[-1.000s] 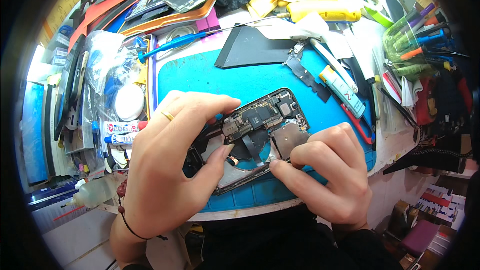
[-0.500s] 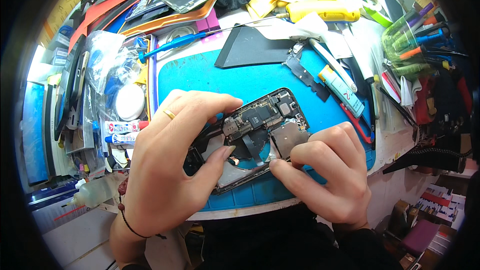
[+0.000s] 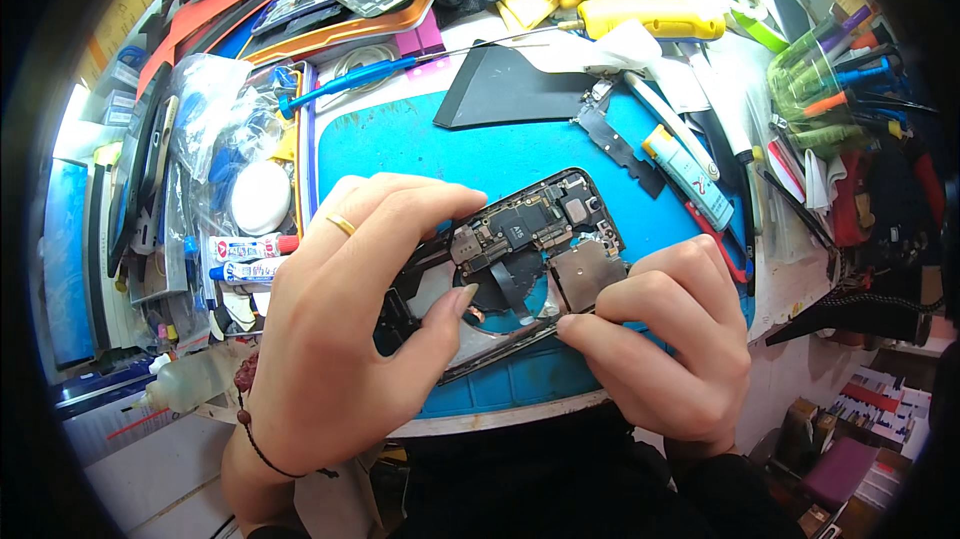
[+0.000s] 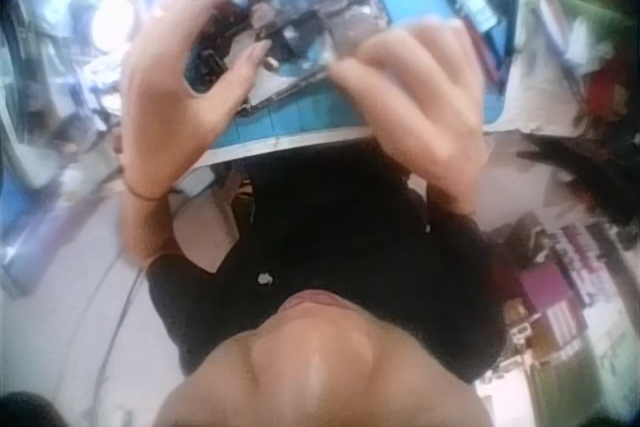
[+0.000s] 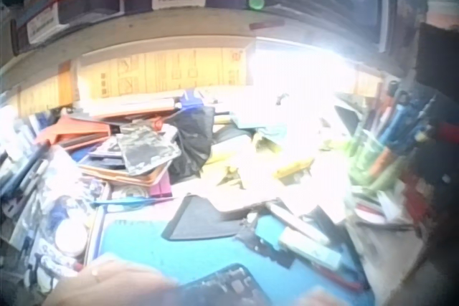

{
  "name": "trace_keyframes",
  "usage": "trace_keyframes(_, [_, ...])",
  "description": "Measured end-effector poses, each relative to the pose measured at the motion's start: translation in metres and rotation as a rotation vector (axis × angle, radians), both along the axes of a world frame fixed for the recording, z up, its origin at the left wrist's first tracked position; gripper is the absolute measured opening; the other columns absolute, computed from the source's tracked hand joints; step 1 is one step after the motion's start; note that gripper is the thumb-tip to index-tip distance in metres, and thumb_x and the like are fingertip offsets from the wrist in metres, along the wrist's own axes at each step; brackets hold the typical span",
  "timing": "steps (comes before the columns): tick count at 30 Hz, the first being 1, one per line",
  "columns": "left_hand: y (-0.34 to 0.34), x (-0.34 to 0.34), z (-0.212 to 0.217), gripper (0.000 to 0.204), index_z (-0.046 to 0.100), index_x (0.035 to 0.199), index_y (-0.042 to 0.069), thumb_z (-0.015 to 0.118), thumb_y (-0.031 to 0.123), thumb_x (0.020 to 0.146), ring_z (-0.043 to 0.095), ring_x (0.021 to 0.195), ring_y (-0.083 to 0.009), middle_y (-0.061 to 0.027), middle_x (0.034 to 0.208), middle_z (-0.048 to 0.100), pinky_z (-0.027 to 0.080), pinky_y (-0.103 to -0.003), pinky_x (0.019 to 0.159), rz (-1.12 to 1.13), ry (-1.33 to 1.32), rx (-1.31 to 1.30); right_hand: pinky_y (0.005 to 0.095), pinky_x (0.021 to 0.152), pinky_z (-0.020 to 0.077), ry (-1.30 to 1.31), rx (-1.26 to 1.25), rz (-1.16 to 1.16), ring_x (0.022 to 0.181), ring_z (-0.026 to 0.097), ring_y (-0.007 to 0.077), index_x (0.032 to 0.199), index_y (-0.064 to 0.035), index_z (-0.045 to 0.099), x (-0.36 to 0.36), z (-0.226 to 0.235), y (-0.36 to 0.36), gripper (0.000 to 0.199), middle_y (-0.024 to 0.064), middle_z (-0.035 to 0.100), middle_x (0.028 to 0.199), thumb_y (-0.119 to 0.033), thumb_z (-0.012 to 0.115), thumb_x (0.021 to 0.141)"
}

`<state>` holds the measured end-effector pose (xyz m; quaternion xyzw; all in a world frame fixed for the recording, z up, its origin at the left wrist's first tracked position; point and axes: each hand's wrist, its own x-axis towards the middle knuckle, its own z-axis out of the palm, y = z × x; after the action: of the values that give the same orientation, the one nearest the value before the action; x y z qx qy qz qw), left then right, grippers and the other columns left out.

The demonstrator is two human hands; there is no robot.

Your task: The person disassembles a smartphone by hand, removing the motherboard, camera module, and internal shielding. They separate the frame from the back cover and set components aside on a blue work mat.

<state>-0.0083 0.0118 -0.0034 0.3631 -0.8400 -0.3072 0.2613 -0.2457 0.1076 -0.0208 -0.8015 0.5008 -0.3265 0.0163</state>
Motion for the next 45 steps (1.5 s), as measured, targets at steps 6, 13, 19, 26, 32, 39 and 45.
trace_keyframes(6, [0.003, -0.003, 0.002, 0.046, 0.081, 0.119, 0.004, 0.077, -0.009, 0.076, 0.071, 0.111, -0.0316, -0.0159, 0.134, 0.074, 0.057, -0.04, 0.095, -0.061, -0.004, -0.016, 0.0391, 0.071, 0.0438, 0.017, 0.001, 0.03, 0.084, 0.06, 0.023, 0.105, -0.0098, 0.087, -0.001, -0.001, 0.001, 0.043, 0.0006, 0.064, 0.091, -0.007, 0.084, 0.062])
trace_keyframes(13, [0.002, -0.002, 0.003, 0.042, 0.081, 0.116, 0.003, 0.076, -0.01, 0.076, 0.072, 0.113, -0.0328, -0.016, 0.133, 0.074, 0.059, -0.042, 0.097, -0.059, -0.037, -0.03, 0.0394, 0.071, 0.0436, 0.043, 0.009, 0.073, 0.085, 0.06, 0.023, 0.108, -0.0099, 0.087, -0.001, -0.001, -0.001, 0.046, 0.0015, 0.063, 0.094, -0.01, 0.082, 0.062])
trace_keyframes(19, [0.002, -0.002, 0.002, 0.041, 0.08, 0.115, 0.002, 0.076, -0.01, 0.076, 0.072, 0.113, -0.033, -0.0157, 0.132, 0.075, 0.059, -0.041, 0.096, -0.066, -0.033, -0.032, 0.0393, 0.071, 0.0441, 0.064, 0.016, 0.084, 0.085, 0.06, 0.023, 0.11, -0.0102, 0.087, -0.001, -0.001, -0.002, 0.048, 0.0014, 0.063, 0.094, -0.011, 0.081, 0.062])
trace_keyframes(26, [0.001, -0.002, 0.002, 0.043, 0.079, 0.118, 0.002, 0.076, -0.01, 0.077, 0.072, 0.111, -0.0332, -0.0158, 0.129, 0.076, 0.058, -0.04, 0.094, -0.075, -0.032, -0.074, 0.0386, 0.071, 0.0443, 0.104, -0.007, 0.08, 0.085, 0.061, 0.0227, 0.109, -0.01, 0.086, 0.0, -0.002, -0.001, 0.048, 0.0012, 0.061, 0.094, -0.01, 0.081, 0.062])
trace_keyframes(32, [0.003, -0.004, 0.0, 0.048, 0.075, 0.127, 0.0, 0.078, -0.01, 0.08, 0.072, 0.105, -0.0303, -0.0159, 0.124, 0.076, 0.056, -0.036, 0.089, -0.001, 0.019, -0.101, 0.0389, 0.07, 0.0445, 0.078, -0.054, 0.031, 0.084, 0.059, 0.0238, 0.109, -0.0079, 0.086, -0.001, -0.003, 0.001, 0.05, 0.0026, 0.06, 0.092, -0.005, 0.08, 0.06])
trace_keyframes(39, [0.002, -0.004, -0.004, 0.044, 0.075, 0.125, 0.0, 0.084, -0.007, 0.082, 0.072, 0.098, -0.0272, -0.0146, 0.115, 0.075, 0.056, -0.036, 0.083, 0.027, -0.012, -0.161, 0.0379, 0.069, 0.0451, -0.002, -0.061, -0.028, 0.081, 0.061, 0.0239, 0.106, -0.0013, 0.082, -0.005, 0.0, -0.002, 0.034, 0.0052, 0.062, 0.092, -0.003, 0.082, 0.072])
trace_keyframes(45, [0.0, -0.005, -0.007, 0.036, 0.076, 0.122, -0.001, 0.081, -0.009, 0.087, 0.072, 0.096, -0.0265, -0.0146, 0.11, 0.075, 0.056, -0.036, 0.082, 0.032, 0.023, -0.164, 0.0387, 0.07, 0.0501, -0.121, 0.018, -0.109, 0.082, 0.063, 0.028, 0.106, 0.0001, 0.082, -0.006, 0.015, -0.024, 0.023, 0.01, 0.065, 0.091, 0.007, 0.083, 0.084])
